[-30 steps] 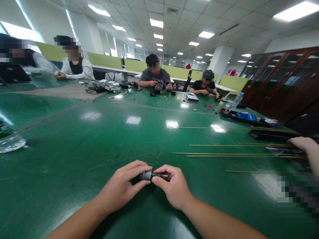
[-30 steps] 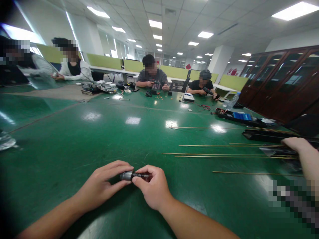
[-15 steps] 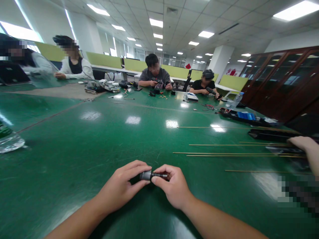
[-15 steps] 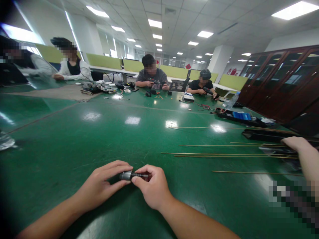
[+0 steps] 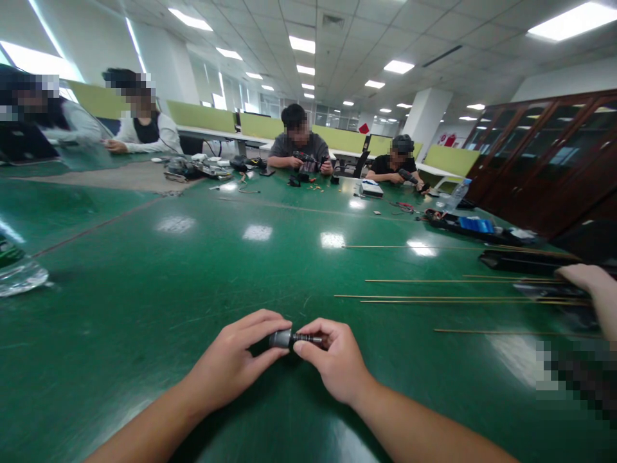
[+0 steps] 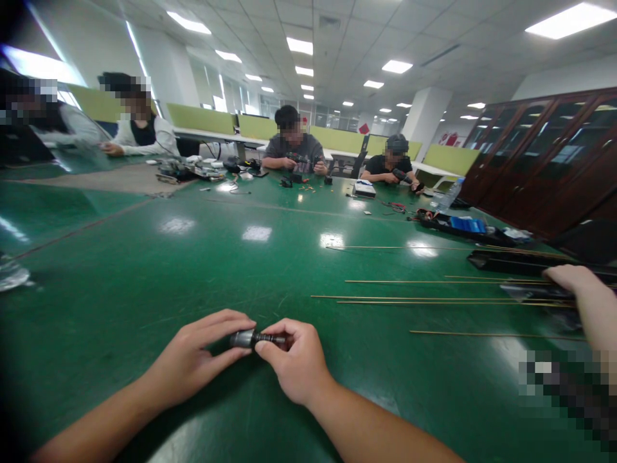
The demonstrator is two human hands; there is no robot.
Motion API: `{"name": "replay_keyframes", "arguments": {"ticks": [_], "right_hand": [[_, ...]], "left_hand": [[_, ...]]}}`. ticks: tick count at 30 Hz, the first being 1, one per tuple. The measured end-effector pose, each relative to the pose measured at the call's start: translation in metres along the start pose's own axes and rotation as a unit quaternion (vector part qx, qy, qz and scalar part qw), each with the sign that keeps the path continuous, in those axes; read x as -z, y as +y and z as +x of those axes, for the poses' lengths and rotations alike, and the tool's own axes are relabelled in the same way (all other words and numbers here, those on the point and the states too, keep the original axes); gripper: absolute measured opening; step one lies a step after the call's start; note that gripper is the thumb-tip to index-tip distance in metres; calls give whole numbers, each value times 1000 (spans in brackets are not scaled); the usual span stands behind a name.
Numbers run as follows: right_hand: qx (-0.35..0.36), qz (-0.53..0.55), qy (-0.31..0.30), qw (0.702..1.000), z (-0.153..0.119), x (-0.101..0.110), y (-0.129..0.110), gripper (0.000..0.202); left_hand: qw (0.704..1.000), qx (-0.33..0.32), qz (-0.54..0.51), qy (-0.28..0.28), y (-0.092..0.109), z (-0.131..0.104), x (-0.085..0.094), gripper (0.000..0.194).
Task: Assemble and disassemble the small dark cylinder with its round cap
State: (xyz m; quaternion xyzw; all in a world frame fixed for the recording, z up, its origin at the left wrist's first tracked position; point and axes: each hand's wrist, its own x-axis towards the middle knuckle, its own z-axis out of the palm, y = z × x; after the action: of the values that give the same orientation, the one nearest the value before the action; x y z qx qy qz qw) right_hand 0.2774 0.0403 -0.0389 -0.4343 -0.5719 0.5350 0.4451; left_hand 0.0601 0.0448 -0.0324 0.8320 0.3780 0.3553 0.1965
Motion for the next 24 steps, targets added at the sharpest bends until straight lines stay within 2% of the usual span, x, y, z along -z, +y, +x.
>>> {"name": "replay_keyframes", "arguments": {"ticks": [24], "right_hand": [[3,2,0,1000,0,0,1,12]], "left_hand": [[1000,-9,8,3,0,0,1,30]]}}
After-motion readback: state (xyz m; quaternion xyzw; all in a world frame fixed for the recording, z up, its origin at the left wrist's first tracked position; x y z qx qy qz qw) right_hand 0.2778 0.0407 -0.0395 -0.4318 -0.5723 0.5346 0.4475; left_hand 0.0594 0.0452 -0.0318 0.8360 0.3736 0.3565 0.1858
